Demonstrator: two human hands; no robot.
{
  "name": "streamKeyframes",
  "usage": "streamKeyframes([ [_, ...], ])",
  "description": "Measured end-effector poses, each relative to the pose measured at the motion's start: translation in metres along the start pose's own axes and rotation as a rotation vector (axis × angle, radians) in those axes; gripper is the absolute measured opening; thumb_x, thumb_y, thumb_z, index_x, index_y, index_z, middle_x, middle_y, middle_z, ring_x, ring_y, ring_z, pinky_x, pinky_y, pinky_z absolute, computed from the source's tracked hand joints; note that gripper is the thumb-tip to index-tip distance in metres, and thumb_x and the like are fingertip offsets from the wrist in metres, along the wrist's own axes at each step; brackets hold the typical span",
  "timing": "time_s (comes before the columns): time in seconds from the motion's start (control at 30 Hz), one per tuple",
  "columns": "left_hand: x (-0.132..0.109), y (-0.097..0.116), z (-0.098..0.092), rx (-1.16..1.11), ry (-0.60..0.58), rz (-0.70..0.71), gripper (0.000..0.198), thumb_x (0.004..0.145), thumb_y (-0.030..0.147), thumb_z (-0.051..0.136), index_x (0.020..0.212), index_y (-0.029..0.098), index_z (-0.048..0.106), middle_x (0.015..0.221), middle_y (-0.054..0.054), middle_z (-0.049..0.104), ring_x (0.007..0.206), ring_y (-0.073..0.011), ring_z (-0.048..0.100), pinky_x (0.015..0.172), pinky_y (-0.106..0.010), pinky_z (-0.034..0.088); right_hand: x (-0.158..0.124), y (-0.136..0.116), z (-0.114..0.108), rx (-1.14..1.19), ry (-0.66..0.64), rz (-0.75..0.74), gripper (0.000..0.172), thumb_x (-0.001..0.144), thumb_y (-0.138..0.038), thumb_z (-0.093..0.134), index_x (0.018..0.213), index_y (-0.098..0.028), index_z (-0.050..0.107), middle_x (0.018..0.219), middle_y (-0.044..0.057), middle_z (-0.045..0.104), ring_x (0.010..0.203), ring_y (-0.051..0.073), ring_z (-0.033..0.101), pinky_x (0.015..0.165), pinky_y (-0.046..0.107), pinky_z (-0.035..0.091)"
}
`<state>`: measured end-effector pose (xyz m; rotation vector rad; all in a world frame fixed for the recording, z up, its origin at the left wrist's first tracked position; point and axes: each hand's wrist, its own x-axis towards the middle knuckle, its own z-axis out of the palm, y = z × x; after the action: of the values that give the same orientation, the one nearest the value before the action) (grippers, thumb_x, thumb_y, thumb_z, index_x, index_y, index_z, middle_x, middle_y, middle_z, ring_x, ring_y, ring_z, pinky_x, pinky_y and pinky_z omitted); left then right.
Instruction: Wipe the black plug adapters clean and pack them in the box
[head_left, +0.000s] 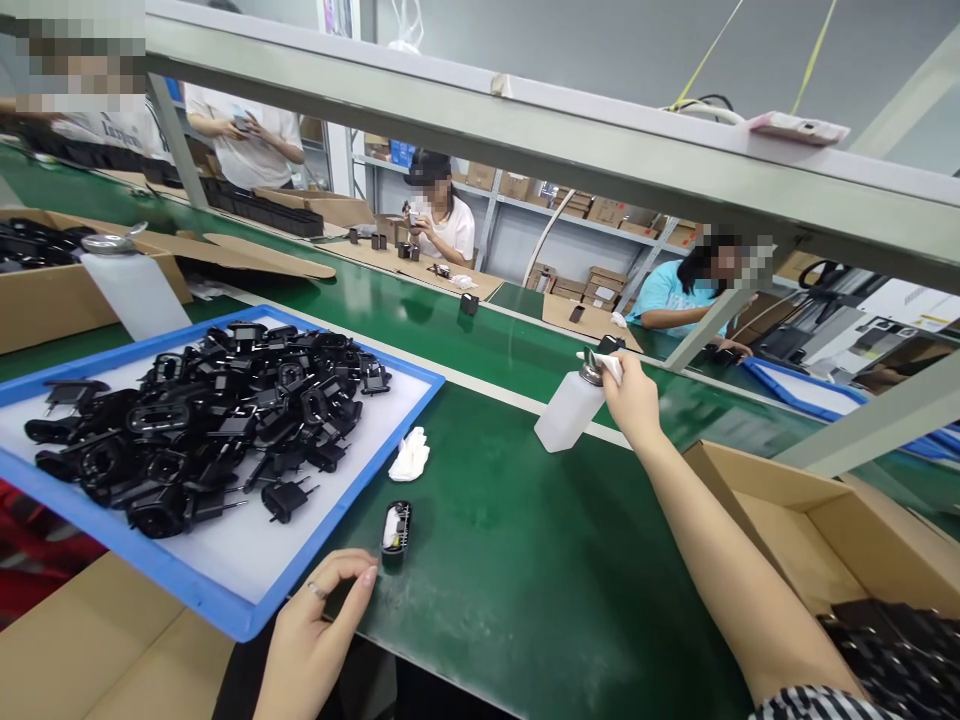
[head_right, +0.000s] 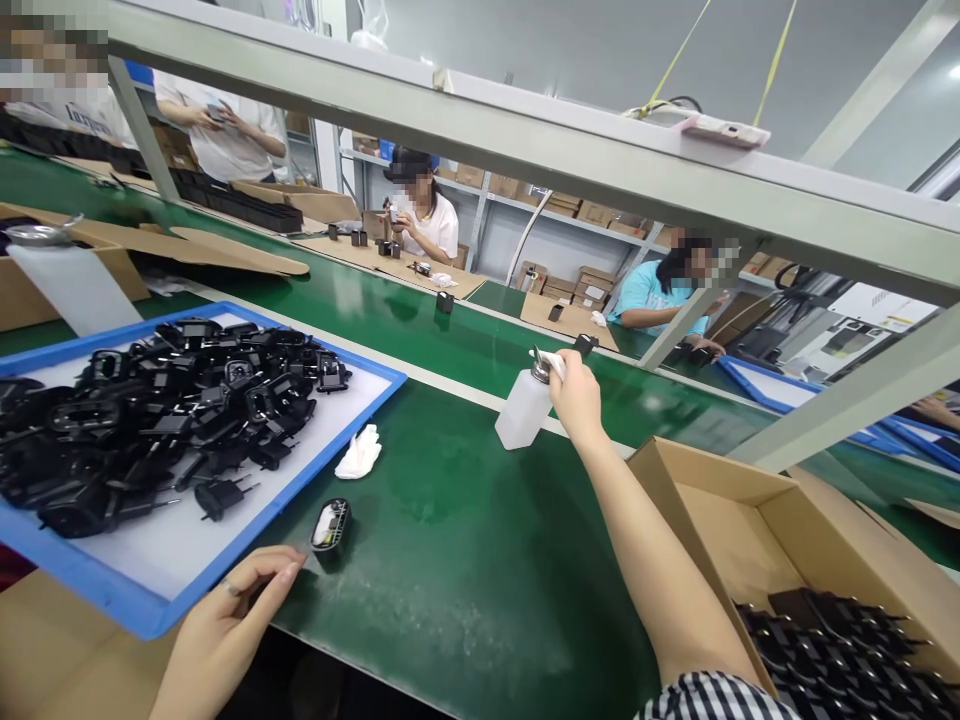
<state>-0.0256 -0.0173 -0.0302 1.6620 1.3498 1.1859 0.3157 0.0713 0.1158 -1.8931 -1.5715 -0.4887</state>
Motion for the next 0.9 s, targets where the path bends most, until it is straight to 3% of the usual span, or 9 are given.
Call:
streamKeyframes([
  [0.23,-0.001,0.002,0.001,0.090,-0.017,0.059,0.019,0.068,0.037,0.047,0.066,0.020,0.055,0.077,-0.002,0.059,0.076,-0.0154,0.056,0.063,-0.021,0.046,-0.001,0.000,0.002,0.019,0.015,-0.012,0.021,0.071,-0.022,0.032,0.086,-0.017,0.044,0.077,0.010,0.054,0.072,0.025,0.050,0.060,0.031,0.037],
  [0.9,-0.002,0.012,0.001,0.134,-0.005,0.045,0.021,0.069,0.039,0.045,0.065,0.020,0.054,0.077,-0.001,0.058,0.076,-0.0151,0.055,0.065,-0.022,0.044,-0.002,0.003,0.002,0.017,0.019,-0.028,0.023,0.071,-0.023,0.031,0.088,-0.017,0.044,0.081,0.011,0.056,0.076,0.026,0.050,0.062,0.033,0.037],
])
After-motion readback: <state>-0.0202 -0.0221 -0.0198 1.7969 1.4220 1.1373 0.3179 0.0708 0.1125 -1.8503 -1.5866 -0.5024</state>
